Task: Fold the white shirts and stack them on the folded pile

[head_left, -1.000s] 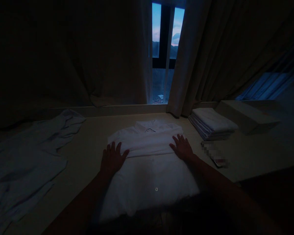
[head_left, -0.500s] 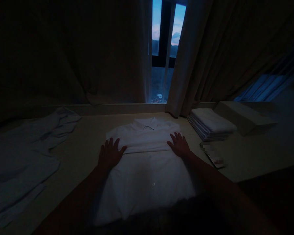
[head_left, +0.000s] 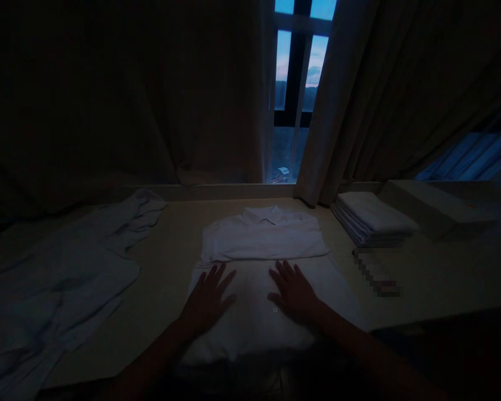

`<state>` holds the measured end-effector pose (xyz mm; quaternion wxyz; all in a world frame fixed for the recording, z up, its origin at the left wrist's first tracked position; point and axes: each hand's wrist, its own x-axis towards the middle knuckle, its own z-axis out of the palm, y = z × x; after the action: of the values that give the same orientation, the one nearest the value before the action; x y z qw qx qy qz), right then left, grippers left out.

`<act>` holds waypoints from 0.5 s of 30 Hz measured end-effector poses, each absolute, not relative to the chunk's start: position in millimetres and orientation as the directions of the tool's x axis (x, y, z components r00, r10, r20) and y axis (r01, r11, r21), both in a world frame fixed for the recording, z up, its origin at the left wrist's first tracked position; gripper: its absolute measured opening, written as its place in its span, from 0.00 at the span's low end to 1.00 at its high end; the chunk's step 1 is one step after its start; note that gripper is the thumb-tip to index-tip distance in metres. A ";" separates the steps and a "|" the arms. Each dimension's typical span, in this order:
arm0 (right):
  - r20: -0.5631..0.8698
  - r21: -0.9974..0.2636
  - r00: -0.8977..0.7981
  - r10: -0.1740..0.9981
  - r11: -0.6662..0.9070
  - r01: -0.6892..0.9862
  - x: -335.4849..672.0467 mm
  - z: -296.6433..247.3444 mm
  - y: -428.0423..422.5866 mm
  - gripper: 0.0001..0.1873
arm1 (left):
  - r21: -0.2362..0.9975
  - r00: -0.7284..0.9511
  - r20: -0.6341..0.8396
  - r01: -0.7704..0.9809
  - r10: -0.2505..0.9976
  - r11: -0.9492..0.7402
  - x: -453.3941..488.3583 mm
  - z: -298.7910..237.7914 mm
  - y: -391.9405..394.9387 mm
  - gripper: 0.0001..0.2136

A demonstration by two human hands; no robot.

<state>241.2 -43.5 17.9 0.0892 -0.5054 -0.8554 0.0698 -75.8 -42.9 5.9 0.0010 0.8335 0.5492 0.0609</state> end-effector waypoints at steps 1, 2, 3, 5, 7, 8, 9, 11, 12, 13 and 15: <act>0.065 -0.227 -0.486 0.872 0.487 0.843 237.8 15.3 -56.1 0.36 | 0.077 0.370 0.100 0.923 0.924 -0.378 -77.0 3.6 -48.8 0.31; 0.054 -0.236 -0.482 0.875 0.480 0.845 237.4 13.4 -65.6 0.36 | 0.079 0.359 0.104 0.927 0.928 -0.368 -78.0 2.1 -52.2 0.31; 0.049 -0.240 -0.466 0.884 0.463 0.853 239.6 12.5 -72.1 0.35 | 0.074 0.357 0.111 0.928 0.928 -0.366 -78.7 1.0 -53.6 0.32; 0.044 -0.237 -0.425 0.904 0.423 0.875 250.6 12.9 -78.2 0.35 | 0.060 0.361 0.127 0.927 0.924 -0.370 -79.7 -0.2 -52.5 0.32; 0.033 -0.227 -0.379 0.925 0.376 0.898 267.1 14.9 -79.9 0.36 | 0.046 0.365 0.131 0.926 0.922 -0.374 -80.4 -1.9 -49.4 0.32; 0.025 -0.220 -0.353 0.935 0.349 0.911 276.5 15.7 -80.8 0.36 | 0.040 0.365 0.129 0.927 0.922 -0.372 -80.8 -3.3 -47.8 0.32; 0.015 -0.213 -0.326 0.945 0.321 0.923 286.2 16.2 -82.2 0.36 | 0.035 0.363 0.128 0.928 0.923 -0.370 -81.2 -4.9 -46.3 0.32; 0.002 -0.200 -0.264 0.965 0.259 0.945 305.9 16.0 -86.5 0.37 | 0.026 0.368 0.130 0.927 0.921 -0.374 -82.0 -8.1 -43.9 0.32; 0.001 -0.195 -0.234 0.972 0.230 0.954 315.3 15.2 -89.1 0.37 | 0.022 0.375 0.133 0.924 0.918 -0.381 -82.3 -9.3 -43.0 0.32; 0.003 -0.189 -0.205 0.979 0.201 0.961 324.2 14.2 -91.8 0.37 | 0.020 0.380 0.139 0.922 0.914 -0.387 -82.4 -10.1 -42.3 0.31; 0.016 -0.180 -0.144 0.989 0.145 0.973 339.3 11.8 -96.6 0.38 | 0.015 0.384 0.148 0.921 0.911 -0.390 -81.9 -10.3 -41.4 0.31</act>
<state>339.3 -96.6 11.8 0.0654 -0.6508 -0.7538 0.0632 -81.9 -41.4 -10.3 -0.0348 0.8310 0.5512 0.0662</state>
